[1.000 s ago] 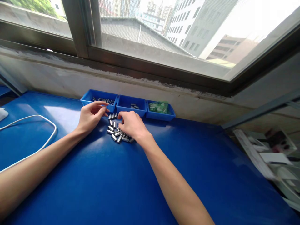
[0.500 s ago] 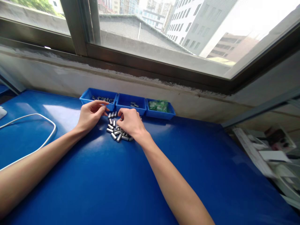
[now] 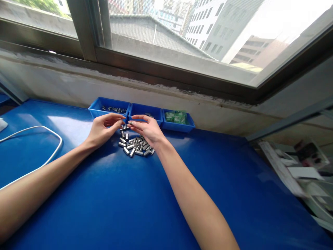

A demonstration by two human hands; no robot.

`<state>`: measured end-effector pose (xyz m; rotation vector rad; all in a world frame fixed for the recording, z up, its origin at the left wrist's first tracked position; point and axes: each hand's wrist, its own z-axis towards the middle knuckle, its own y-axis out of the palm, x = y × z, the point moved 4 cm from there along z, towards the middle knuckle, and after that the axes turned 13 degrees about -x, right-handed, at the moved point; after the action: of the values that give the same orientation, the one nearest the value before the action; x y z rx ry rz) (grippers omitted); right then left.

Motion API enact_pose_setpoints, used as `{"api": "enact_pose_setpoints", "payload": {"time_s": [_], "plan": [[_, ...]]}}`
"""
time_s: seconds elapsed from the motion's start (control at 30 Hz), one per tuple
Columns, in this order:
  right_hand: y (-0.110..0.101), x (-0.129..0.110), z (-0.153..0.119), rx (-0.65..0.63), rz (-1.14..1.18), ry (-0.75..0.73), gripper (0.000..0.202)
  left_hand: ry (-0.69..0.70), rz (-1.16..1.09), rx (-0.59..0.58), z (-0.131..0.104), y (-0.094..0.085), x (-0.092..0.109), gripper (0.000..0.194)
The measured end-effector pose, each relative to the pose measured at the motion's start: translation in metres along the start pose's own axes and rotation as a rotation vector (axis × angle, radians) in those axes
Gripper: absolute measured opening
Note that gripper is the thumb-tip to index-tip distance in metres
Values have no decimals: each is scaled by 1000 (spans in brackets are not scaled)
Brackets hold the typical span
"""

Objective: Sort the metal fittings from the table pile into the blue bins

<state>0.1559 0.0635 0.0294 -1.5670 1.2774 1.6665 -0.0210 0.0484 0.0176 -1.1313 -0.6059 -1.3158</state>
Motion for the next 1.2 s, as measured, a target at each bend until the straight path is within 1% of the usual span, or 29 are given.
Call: {"api": "enact_pose_setpoints", "payload": {"time_s": [0.13,0.23,0.37,0.47,0.57,0.7,0.77,0.83,0.9,1.0,1.1,1.2], "plan": [[3,0,-1,-2,-24,-9,23,61,38,-53,-1,4,4,29],[7,0,-3,-15,-65,-18,26,118,109,-94,-1,6,6,28],[12,-1,-5,-21,-129,-19,29,152,161,-92,-1,5,6,22],[14,-4,-5,-10,-187,-21,31,158,152,-85,0,5,5,20],[15,-8,-6,6,-254,-12,30,101,64,-43,0,3,0,25],[13,-13,-8,37,-332,11,28,14,-70,109,0,-5,-6,31],[12,-13,-8,28,-353,29,27,-7,-112,184,0,-10,-8,32],[10,-11,-7,16,-357,41,26,-20,-139,230,0,-13,-9,35],[8,-10,-6,16,-358,39,25,-32,-161,242,1,-13,-11,42],[6,-10,-5,23,-370,29,24,-41,-185,223,1,-11,-11,50],[3,-10,-6,36,-398,14,22,-27,-153,202,1,-9,-9,45],[0,-13,-5,36,-493,4,19,-12,-73,179,-1,-7,-5,35]]}}
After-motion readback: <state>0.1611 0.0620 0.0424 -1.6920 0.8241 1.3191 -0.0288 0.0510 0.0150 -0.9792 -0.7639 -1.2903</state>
